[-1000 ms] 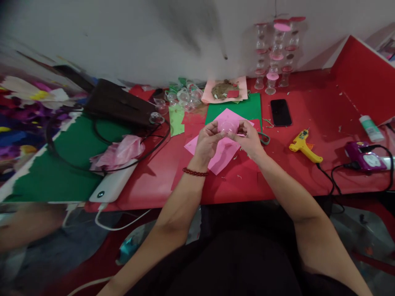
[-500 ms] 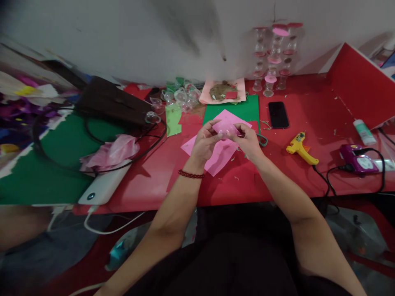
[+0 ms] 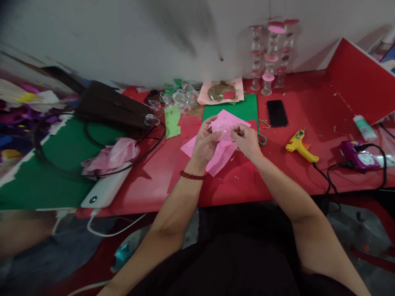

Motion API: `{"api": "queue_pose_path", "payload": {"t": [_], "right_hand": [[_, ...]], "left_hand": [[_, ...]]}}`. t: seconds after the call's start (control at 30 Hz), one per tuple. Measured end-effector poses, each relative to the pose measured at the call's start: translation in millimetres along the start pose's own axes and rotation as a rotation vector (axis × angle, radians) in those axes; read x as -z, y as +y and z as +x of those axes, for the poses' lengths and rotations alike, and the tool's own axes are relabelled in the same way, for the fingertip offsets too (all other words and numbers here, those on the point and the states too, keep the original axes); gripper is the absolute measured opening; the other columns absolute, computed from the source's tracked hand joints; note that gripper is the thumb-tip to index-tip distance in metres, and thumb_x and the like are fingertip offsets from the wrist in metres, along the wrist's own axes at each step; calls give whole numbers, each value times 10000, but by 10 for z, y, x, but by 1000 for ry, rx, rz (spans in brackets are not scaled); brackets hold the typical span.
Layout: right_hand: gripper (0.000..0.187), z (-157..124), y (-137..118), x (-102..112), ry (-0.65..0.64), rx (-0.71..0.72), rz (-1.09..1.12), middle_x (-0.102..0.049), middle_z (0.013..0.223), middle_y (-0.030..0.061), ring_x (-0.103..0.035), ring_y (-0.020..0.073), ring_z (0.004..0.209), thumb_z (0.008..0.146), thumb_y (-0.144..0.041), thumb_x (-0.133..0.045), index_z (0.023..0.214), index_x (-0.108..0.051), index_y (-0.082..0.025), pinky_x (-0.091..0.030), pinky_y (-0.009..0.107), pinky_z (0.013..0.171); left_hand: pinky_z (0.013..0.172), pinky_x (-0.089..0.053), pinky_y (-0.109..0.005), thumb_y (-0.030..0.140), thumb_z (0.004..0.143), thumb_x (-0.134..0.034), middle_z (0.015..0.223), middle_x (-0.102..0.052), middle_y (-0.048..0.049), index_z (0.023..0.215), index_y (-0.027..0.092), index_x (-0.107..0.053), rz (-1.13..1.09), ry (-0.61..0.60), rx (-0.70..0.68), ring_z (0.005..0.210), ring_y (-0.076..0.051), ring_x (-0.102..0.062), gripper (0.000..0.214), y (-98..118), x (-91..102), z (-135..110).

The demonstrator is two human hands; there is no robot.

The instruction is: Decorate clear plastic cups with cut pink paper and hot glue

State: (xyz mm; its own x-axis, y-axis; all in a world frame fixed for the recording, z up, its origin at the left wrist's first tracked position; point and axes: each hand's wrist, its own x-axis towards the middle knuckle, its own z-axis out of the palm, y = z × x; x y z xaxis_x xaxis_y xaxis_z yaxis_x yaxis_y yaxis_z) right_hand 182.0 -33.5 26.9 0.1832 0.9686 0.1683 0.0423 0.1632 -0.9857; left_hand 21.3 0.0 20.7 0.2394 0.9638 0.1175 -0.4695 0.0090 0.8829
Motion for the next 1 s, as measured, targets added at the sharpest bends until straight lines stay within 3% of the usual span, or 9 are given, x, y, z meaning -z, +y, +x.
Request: {"api": "queue_pose_path", "payload": {"t": [0.13,0.23,0.43,0.6,0.73,0.87,1.0], "right_hand": [[88,52,17,32,-29,-3,-15,-534,622,-56,-522,116,600,711,-296,-645,704,-578,-239,-439,287,617],[135,75,0,52,-61,-9,-83,-540,606,-51,-572,129,611,707,-274,-657,654,-539,-236,-431,278,600],[61,39,-30,16,-11,-56,-49,-588,599,-53,-619,133,595,729,-205,-626,713,-573,-230,-484,272,620],[35,25,-7,25,-82,-31,-146,-615,607,-37,-611,135,594,758,-210,-641,728,-625,-216,-469,271,605],[24,30,21,13,-16,-33,-129,-625,601,-33,-647,145,617,754,-210,-639,738,-624,-219,-508,276,628],[40,29,22,4,13,-55,-58,-635,627,-28,-678,152,628,773,-227,-619,737,-603,-231,-571,301,678],[76,11,-18,9,4,-19,-102,-624,627,-23,-669,153,637,751,-215,-626,684,-595,-229,-559,294,665]], "left_hand": [[751,-543,-239,261,564,-1005,915,-752,15,1047,232,-736,22,-78,52,796,-120,-687,553,42,-10,-1],[749,-548,-239,276,572,-1007,913,-764,9,1066,228,-750,65,-142,79,783,-121,-691,559,39,36,24],[796,-564,-260,309,612,-1012,1037,-766,-4,1107,264,-739,50,-26,8,910,-146,-720,567,-65,164,108],[903,-590,-296,330,553,-1040,1176,-761,-31,1070,255,-780,100,-53,3,1053,-186,-722,583,-62,191,125],[880,-584,-280,361,618,-1015,1264,-719,-28,1183,285,-759,102,-55,-17,1060,-169,-714,625,-69,151,99],[860,-569,-270,318,607,-1009,1113,-745,-21,1173,272,-730,82,-33,34,977,-156,-699,633,-70,101,66],[838,-550,-278,237,588,-957,961,-725,6,1130,242,-702,98,-70,88,866,-140,-680,599,-25,92,55]]}}
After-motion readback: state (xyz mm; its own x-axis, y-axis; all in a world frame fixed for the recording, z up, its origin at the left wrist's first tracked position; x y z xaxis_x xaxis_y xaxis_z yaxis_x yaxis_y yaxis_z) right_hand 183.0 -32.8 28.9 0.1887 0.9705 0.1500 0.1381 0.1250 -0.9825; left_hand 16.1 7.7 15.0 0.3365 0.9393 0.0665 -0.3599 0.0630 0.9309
